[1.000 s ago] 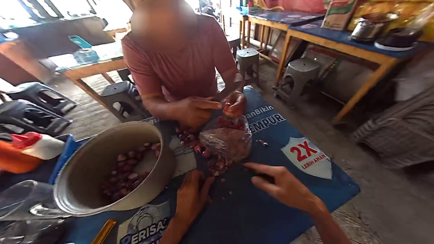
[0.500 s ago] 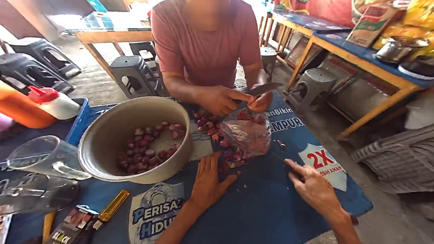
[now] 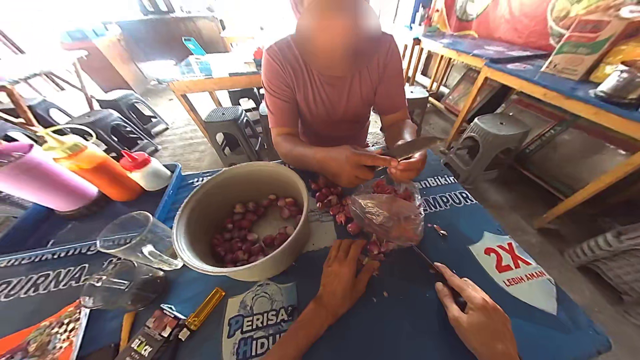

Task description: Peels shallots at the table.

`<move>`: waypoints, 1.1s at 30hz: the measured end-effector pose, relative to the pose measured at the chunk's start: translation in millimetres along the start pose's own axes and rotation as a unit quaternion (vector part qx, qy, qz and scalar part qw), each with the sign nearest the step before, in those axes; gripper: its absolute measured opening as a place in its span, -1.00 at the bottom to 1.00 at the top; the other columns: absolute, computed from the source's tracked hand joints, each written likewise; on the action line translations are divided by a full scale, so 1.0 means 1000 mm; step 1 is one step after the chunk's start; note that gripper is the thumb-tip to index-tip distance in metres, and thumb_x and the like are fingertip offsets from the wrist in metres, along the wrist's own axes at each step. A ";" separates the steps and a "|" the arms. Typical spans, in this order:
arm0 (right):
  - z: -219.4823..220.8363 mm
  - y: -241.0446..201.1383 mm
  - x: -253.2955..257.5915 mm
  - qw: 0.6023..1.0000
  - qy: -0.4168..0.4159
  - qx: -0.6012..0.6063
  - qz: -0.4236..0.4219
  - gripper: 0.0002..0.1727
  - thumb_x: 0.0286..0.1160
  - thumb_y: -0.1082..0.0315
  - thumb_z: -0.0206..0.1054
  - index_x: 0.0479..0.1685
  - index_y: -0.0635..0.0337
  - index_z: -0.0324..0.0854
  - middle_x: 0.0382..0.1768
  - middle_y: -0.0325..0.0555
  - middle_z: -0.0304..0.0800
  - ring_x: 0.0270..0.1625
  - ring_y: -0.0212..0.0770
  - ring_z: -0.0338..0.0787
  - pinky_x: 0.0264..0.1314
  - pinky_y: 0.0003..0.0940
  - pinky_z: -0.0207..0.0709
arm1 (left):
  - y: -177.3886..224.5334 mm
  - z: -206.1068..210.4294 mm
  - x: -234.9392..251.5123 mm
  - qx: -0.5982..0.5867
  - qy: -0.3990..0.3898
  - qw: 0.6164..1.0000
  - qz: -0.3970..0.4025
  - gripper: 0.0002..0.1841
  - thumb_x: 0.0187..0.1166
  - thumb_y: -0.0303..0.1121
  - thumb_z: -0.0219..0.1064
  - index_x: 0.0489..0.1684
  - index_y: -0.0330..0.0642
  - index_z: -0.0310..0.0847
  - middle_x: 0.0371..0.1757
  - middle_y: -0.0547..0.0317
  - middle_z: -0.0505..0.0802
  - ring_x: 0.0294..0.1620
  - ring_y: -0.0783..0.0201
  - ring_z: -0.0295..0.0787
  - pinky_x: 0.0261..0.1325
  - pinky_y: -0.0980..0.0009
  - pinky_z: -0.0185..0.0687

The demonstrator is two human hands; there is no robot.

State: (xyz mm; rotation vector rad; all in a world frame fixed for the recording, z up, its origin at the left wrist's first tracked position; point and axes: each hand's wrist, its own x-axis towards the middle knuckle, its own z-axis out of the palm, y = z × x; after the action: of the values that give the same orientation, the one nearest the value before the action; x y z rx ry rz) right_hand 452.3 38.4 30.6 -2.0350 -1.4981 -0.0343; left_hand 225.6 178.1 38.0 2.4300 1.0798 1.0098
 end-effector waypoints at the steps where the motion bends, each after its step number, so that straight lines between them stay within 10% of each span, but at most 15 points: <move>1: 0.000 0.000 -0.001 1.000 0.011 0.008 -0.001 -0.52 0.60 0.17 0.16 0.40 0.11 0.74 -0.24 0.13 0.87 -0.28 0.17 0.83 -0.29 0.16 0.63 | 0.002 0.003 0.006 0.008 -0.002 1.000 -0.008 -0.48 0.60 -0.01 0.35 0.25 -0.32 0.74 0.06 -0.17 0.83 0.13 -0.14 0.76 0.18 0.05 0.70; 9: -0.001 -0.004 -0.008 1.000 0.009 0.010 0.018 -0.54 0.62 0.20 0.22 0.44 0.06 0.72 -0.18 0.12 0.90 -0.19 0.19 0.87 -0.23 0.18 0.66 | 0.001 0.029 0.019 0.002 -0.007 0.999 -0.033 -0.72 0.47 -0.23 0.42 -0.08 -0.25 0.81 -0.06 -0.10 0.83 0.10 -0.10 0.77 0.15 0.06 0.70; 19: 0.000 -0.005 -0.007 0.997 -0.004 0.054 0.049 -0.49 0.68 0.05 0.13 0.44 0.06 0.72 -0.07 0.11 0.91 -0.14 0.15 0.88 -0.16 0.24 0.65 | 0.009 0.018 -0.002 -0.204 0.021 0.976 -0.071 -0.68 0.57 -0.30 0.37 0.13 -0.32 0.79 -0.08 -0.01 0.88 -0.15 0.32 0.84 -0.02 0.46 0.76; 22: -0.003 -0.020 -0.004 0.985 -0.045 0.155 0.068 -0.44 0.72 0.00 0.09 0.50 0.13 0.64 0.00 0.00 0.91 -0.16 -0.13 0.86 -0.08 -0.03 0.70 | 0.007 0.018 -0.005 -0.221 0.034 0.971 -0.089 -0.69 0.56 -0.29 0.36 0.09 -0.31 0.81 -0.13 0.01 0.88 -0.23 0.40 0.80 -0.11 0.53 0.72; 26: -0.008 -0.056 0.000 0.907 -0.140 0.378 0.122 -0.43 0.70 0.19 0.13 0.67 0.17 0.43 -0.41 -0.34 0.69 -0.58 -0.52 0.55 -0.62 -0.62 0.44 | 0.008 0.013 -0.005 -0.266 0.023 0.955 -0.130 -0.68 0.58 -0.29 0.34 0.09 -0.36 0.79 -0.20 0.05 0.89 -0.30 0.44 0.80 -0.15 0.50 0.74; 33: 0.006 -0.086 0.019 0.811 -0.235 0.506 0.175 -0.38 0.76 0.36 0.08 0.82 0.16 0.18 -0.50 -0.29 0.60 -0.64 -0.43 0.55 -0.69 -0.58 0.45 | 0.007 0.009 -0.001 -0.291 0.014 0.943 -0.162 -0.72 0.53 -0.32 0.35 0.01 -0.35 0.79 -0.35 0.20 0.87 -0.42 0.56 0.73 -0.26 0.60 0.67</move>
State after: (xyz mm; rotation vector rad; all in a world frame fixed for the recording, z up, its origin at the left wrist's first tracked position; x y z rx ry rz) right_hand 381.8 72.9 71.8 -1.3794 -0.9695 1.2282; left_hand 235.2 172.8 35.4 1.7110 0.9718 1.0644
